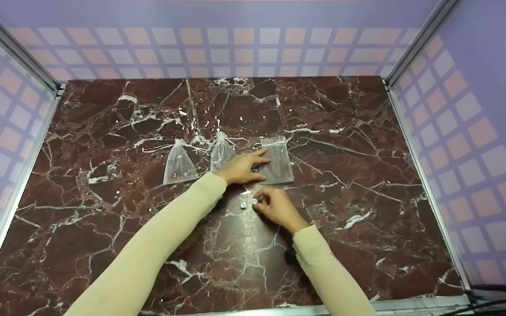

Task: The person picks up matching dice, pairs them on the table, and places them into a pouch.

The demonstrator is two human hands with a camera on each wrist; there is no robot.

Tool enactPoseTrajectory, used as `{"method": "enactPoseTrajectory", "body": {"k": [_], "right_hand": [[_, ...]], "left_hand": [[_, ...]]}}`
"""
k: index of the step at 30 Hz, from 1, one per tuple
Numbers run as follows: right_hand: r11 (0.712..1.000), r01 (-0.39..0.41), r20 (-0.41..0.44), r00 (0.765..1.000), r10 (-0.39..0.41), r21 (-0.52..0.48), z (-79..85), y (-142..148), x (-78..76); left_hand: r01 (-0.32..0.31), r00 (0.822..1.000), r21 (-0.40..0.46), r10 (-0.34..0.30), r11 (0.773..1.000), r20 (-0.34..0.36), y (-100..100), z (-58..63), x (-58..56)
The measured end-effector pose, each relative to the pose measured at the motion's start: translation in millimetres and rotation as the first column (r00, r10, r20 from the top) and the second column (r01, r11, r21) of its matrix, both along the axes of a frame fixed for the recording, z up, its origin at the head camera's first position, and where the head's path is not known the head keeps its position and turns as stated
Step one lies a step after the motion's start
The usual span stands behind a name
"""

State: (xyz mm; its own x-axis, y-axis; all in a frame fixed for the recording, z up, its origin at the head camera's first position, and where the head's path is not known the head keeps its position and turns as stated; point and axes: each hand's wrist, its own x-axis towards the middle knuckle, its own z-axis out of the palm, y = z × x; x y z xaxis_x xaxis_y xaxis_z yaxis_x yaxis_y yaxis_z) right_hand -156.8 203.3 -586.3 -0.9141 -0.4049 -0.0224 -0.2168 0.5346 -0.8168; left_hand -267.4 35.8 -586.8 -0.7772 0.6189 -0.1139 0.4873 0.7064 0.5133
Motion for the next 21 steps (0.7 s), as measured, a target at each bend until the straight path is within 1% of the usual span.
{"method": "enactPoseTrajectory", "body": {"k": [4, 7, 10, 18, 21], "right_hand": [[0.999, -0.048, 0.002, 0.999, 0.048, -0.01, -0.6, -6.9, 0.3], [0.997, -0.082, -0.006, 0.997, 0.082, 0.009, -1.6, -9.8, -0.2], [0.995, -0.099, -0.012, 0.995, 0.099, 0.03, -3.1, -12.0, -0.3], [0.996, -0.087, -0.028, 0.996, 0.088, 0.038, -7.0, -15.5, 2.4], [0.995, -0.098, -0.012, 0.995, 0.099, 0.031, -6.0, -15.2, 2.1]], "left_hand": [[-0.003, 1.0, 0.006, 0.003, 1.0, 0.003, -0.5, 1.0, 0.1], [-0.005, 1.0, 0.008, 0.005, 1.0, 0.003, -0.3, 1.5, -0.1], [-0.005, 1.0, 0.006, 0.005, 1.0, 0.0, 0.3, 1.6, -0.5], [-0.004, 1.0, 0.001, 0.004, 1.0, 0.01, 0.3, 2.1, 0.1], [-0.008, 1.0, 0.007, 0.008, 1.0, 0.015, 0.2, 1.3, 0.4]]}}
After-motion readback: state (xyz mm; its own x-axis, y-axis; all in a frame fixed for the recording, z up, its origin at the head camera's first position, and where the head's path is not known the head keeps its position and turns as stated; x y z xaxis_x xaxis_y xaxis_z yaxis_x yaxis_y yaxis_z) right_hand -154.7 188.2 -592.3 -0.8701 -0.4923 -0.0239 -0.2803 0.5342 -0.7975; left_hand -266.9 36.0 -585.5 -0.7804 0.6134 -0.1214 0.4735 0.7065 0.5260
